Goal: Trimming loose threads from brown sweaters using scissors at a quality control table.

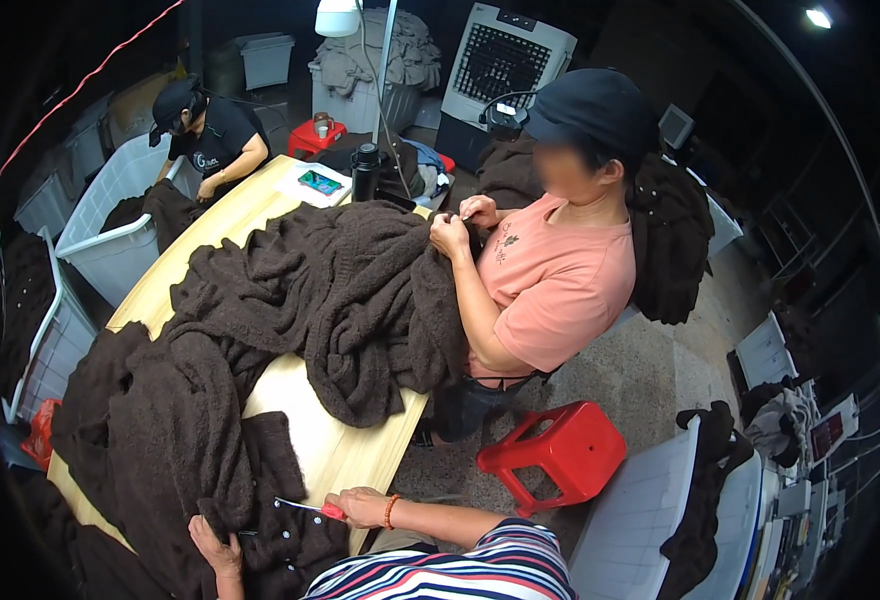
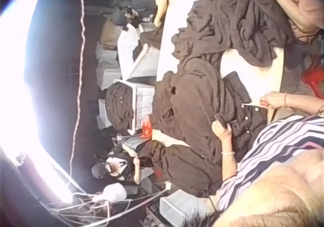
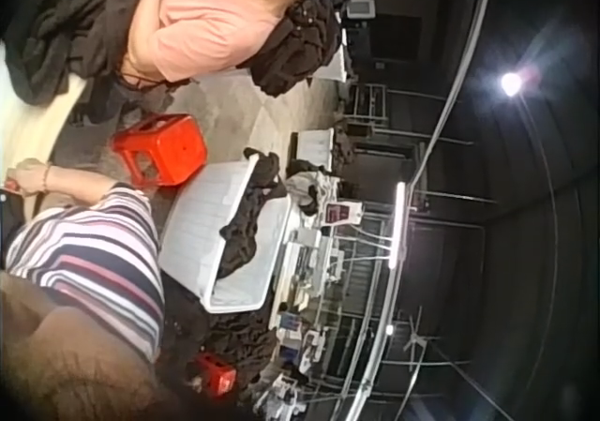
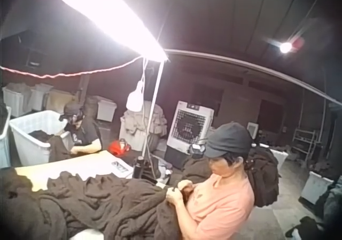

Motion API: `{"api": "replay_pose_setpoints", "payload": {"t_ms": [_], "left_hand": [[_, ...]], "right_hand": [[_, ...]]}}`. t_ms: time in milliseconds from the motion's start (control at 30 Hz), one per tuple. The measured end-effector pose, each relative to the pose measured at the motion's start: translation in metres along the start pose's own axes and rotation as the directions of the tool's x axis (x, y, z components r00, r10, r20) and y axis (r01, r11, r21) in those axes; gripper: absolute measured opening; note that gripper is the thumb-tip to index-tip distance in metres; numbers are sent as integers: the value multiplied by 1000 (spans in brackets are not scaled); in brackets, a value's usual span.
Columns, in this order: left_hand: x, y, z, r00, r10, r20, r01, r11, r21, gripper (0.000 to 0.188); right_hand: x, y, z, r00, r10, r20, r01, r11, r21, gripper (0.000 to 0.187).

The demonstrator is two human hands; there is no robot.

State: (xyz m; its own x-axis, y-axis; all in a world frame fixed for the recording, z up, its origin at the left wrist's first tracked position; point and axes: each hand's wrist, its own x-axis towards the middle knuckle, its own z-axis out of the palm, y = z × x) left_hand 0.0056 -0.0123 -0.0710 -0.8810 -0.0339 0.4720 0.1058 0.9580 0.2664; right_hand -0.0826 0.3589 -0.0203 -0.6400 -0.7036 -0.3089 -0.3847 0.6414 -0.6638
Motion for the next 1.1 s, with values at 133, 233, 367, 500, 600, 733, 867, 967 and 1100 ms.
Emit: {"api": "replay_pose_setpoints", "payload": {"t_ms": [133,233,367,500,600,733,867,967,1100], "left_hand": [[2,3,-5,1000,-5,7,5,1000,-2,67],[-3,0,-2,1000,-7,5,7,1000,-2,68],[-2,-2,4,1000,8,1,-8,1000,3,68],[-9,-3,-1,999,32,-14,-32,999,17,68],[-1,7,-19,995,-17,98,14,999,36,71],[24,54,-63,968,-80,239,96,994,-58,93],[47,55,-70,956,-36,290,76,989,-128,70],[47,37,-70,935,-289,207,339,897,-282,52],[38,42,-44,788,-589,181,564,571,-596,36]], "right_hand": [[1,1,1,1000,4,-5,-4,1000,6,32],[1,-1,4,1000,3,-6,-3,1000,31,31],[-2,8,4,1000,-2,17,2,1000,-17,28],[-6,5,9,999,-8,-33,8,1000,0,28],[-6,5,15,999,-35,-22,36,999,36,28],[-3,6,8,999,-9,49,8,999,33,35],[-13,3,-9,997,68,-40,-67,997,33,36],[5,-24,-28,998,-23,-51,26,999,44,35],[5,-80,-65,985,-50,168,47,999,21,33]]}}
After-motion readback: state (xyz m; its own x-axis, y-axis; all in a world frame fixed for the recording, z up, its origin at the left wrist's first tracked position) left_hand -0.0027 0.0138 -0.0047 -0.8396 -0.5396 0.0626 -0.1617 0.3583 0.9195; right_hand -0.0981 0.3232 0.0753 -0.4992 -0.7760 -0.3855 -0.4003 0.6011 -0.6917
